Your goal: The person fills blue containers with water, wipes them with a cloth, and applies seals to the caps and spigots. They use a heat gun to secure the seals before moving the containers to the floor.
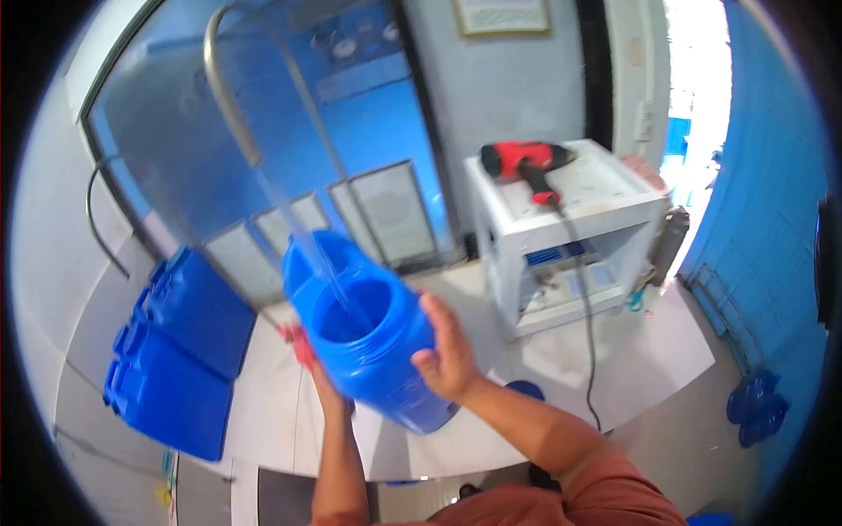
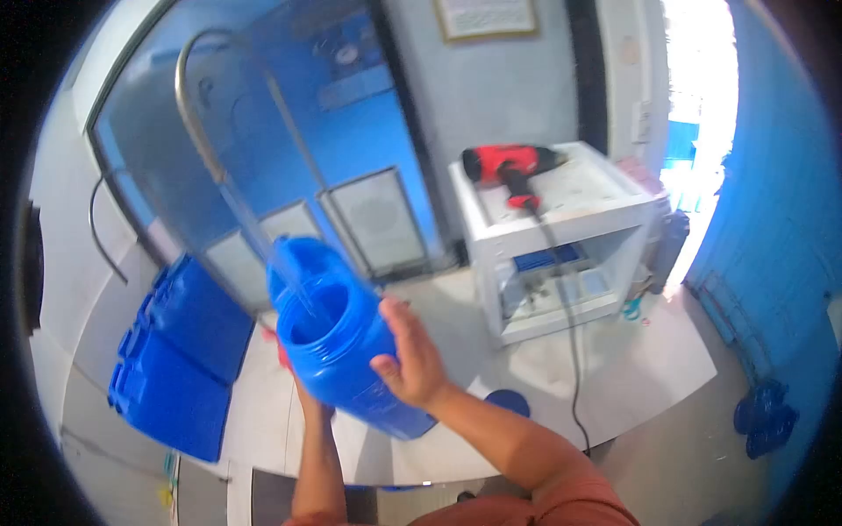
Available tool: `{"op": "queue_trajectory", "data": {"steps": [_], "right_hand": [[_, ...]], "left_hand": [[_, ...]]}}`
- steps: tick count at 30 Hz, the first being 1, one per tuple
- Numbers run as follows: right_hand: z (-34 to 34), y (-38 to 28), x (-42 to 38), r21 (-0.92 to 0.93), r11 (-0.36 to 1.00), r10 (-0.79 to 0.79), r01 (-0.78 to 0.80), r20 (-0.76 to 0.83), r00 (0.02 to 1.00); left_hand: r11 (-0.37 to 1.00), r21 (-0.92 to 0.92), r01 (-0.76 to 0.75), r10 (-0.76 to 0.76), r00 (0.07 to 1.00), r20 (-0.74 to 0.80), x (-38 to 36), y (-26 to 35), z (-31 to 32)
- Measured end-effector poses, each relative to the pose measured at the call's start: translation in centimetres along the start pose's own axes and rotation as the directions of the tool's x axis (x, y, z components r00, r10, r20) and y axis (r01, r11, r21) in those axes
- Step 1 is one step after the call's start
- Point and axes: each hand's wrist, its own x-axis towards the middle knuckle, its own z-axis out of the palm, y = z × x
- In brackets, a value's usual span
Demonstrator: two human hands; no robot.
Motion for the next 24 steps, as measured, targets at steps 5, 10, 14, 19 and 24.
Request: {"op": "queue_trajectory", "data": {"steps": [5, 10, 14, 19, 24], "right_hand": [[-1.9, -0.5, -1.5, 0.000, 0.996, 0.089, -0.089, 0.091, 0.992], [-7.8, -1.8, -8.8, -0.089, 0.928, 0.348, -0.361, 0.546, 0.762], [-11.0, -3.1, -12.6, -0.104, 0.763, 0.501, -0.638, 0.718, 0.482], [-18.2, -4.9, -7.0, 0.503, 0.487, 0.309, -0.714, 0.665, 0.680], [-25.0, -3.0, 1.3, 0.296, 0.951, 0.068, -0.093, 0.093, 0.993]], "left_hand": [[0.780, -0.046, 0.624, -0.612, 0.777, 0.147, -12.5, -7.7, -5.6], [0.864, 0.103, 0.492, -0.503, 0.841, 0.202, -21.0, -4.2, -4.1], [0.912, 0.189, 0.365, -0.409, 0.853, 0.324, -24.0, 0.0, 0.7], [0.869, 0.328, -0.371, -0.008, 0.652, 0.758, -23.3, 3.0, 8.5], [0.829, 0.208, -0.518, 0.288, 0.716, 0.636, -23.2, 4.2, 14.9]]}}
